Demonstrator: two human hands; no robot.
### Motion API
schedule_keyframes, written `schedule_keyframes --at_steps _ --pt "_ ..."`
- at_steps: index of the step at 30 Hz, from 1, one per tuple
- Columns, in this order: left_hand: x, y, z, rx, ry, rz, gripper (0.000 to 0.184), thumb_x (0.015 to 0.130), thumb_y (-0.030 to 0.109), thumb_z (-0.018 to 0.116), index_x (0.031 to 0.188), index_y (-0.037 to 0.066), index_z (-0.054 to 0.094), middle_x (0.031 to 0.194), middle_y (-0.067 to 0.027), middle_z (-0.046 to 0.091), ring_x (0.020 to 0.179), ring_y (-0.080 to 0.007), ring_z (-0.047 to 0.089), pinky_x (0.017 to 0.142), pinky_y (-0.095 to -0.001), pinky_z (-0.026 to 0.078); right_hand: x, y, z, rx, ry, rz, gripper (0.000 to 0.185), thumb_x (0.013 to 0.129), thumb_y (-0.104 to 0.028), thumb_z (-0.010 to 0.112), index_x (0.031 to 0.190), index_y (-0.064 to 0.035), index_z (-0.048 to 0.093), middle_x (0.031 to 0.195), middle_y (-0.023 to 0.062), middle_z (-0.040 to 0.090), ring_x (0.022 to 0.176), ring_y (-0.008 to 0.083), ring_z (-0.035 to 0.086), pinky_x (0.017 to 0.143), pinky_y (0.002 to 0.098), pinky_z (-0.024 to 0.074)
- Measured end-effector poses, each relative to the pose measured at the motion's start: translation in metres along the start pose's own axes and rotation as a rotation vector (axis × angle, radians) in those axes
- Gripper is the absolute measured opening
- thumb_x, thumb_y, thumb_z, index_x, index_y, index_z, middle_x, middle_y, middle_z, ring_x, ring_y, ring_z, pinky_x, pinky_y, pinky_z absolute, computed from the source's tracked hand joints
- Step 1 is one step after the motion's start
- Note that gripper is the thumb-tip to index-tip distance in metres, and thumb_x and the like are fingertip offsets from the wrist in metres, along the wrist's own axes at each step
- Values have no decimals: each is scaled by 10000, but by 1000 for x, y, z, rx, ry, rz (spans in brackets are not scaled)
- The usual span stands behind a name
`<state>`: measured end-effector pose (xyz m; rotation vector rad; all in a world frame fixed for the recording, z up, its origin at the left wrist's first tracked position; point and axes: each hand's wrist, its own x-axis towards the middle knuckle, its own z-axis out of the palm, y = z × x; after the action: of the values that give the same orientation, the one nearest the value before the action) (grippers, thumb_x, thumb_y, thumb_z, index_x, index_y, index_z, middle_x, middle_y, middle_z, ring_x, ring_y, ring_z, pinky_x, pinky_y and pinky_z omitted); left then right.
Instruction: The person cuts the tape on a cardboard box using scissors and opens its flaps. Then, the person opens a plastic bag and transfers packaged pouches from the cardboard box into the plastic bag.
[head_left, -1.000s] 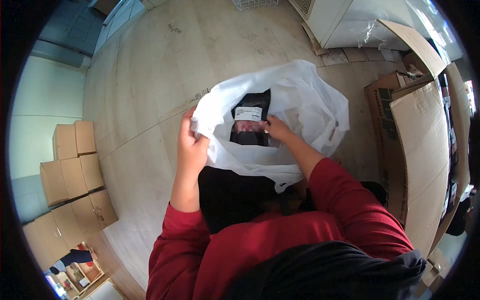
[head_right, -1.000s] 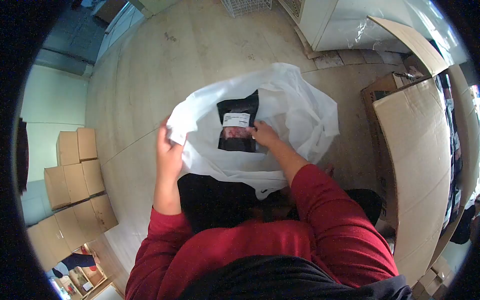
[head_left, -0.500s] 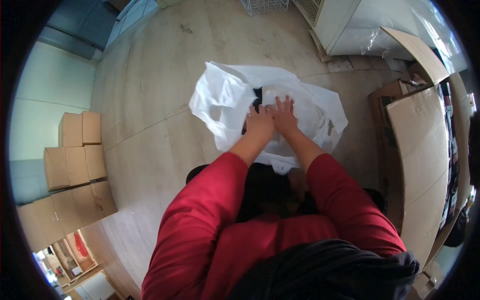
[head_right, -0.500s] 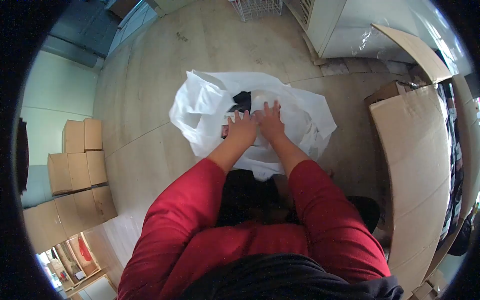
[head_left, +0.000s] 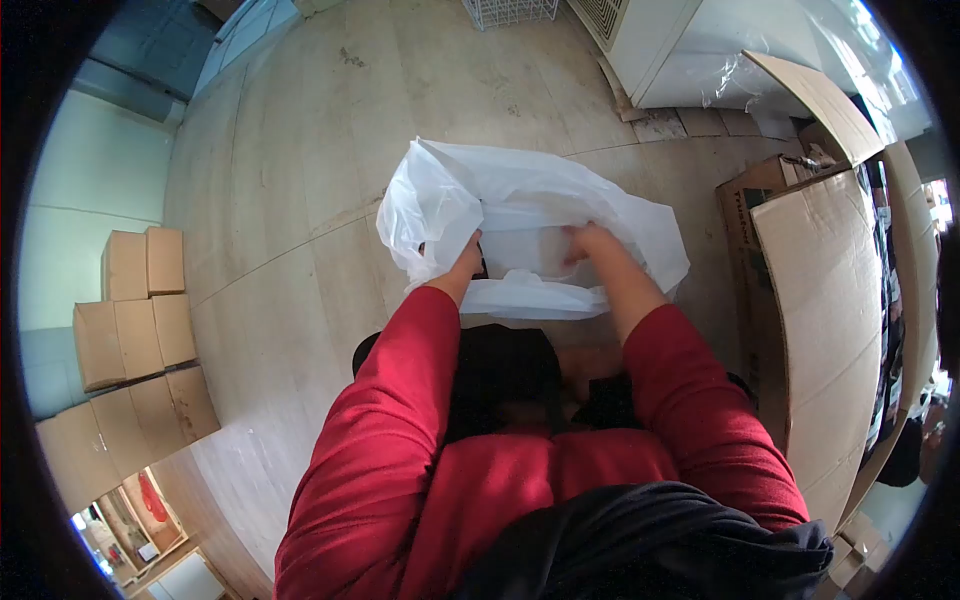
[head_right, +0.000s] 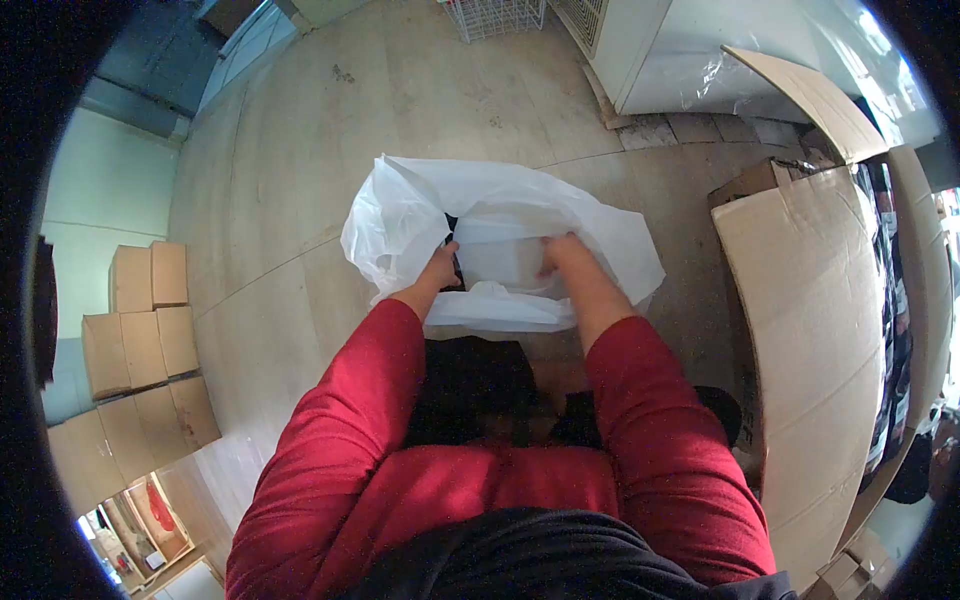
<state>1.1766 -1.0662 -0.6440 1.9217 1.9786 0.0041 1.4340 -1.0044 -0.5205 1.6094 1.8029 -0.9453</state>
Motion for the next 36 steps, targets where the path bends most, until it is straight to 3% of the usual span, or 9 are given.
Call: schedule_keyframes --at_steps 8,11,14,17,21,23,25,31,36 --pt "-28 72 -86 308 145 243 748 598 301 698 1228 99 349 971 -206 546 985 -340 485 849 -368 378 -20 24 -34 -222 17 12 535 716 -412 565 1125 -78 483 1106 170 505 989 289 511 856 367 382" --pt "-51 120 -222 -560 -268 -123 617 729 308 580 1246 74 337 1164 -214 439 1073 -305 432 885 -363 352 -97 -8 -46 -264 215 -352 444 745 -301 543 1086 -18 510 1114 164 505 1038 291 471 894 361 343" --pt "-69 89 -280 -1369 -40 -369 560 801 226 474 1303 134 243 1297 -108 319 1185 -233 300 904 -448 305 -128 -26 -73 269 538 -315 412 785 -265 500 1120 -25 473 1181 171 444 1076 323 435 900 365 342" --pt "-108 95 -308 -1283 139 -81 595 826 241 473 1323 105 176 1351 -144 204 1236 -228 230 967 -418 227 -125 -39 -57 125 807 -517 405 811 -264 471 1135 -22 453 1094 217 492 1015 343 475 864 387 371" --pt "-145 122 -311 -1157 -20 69 555 831 234 496 1302 86 243 1329 -157 251 1194 -229 309 974 -339 242 -214 -75 -13 -104 338 -781 301 700 -159 522 957 -5 541 980 196 546 896 322 531 723 424 427" --pt "-138 122 -285 -1043 -114 179 545 814 239 530 1271 67 287 1276 -161 311 1102 -224 405 672 -324 516 -277 -65 10 103 392 -1029 390 723 -161 541 1066 18 493 1081 205 496 990 336 482 852 385 380" --pt "-131 117 -258 -448 -42 404 638 745 262 609 1261 41 303 1211 -196 403 1119 -278 405 880 -418 374 -342 -36 11 279 188 -1161 522 792 -226 523 1246 -48 337 1237 197 370 1146 321 355 956 367 283" --pt "-160 151 -244 96 -212 378 858 568 385 719 1258 65 322 1164 -184 458 1090 -295 434 938 -392 282 -524 87 8 881 113 -890 495 793 -155 564 1216 16 370 1183 189 441 1112 283 418 929 350 323" --pt "-165 154 -233 88 -324 470 626 636 336 670 1155 60 454 1023 -179 551 994 -313 501 878 -430 315 -584 212 -27 876 988 -65 343 827 -260 491 1065 -14 512 902 81 557 831 156 548 750 279 441"
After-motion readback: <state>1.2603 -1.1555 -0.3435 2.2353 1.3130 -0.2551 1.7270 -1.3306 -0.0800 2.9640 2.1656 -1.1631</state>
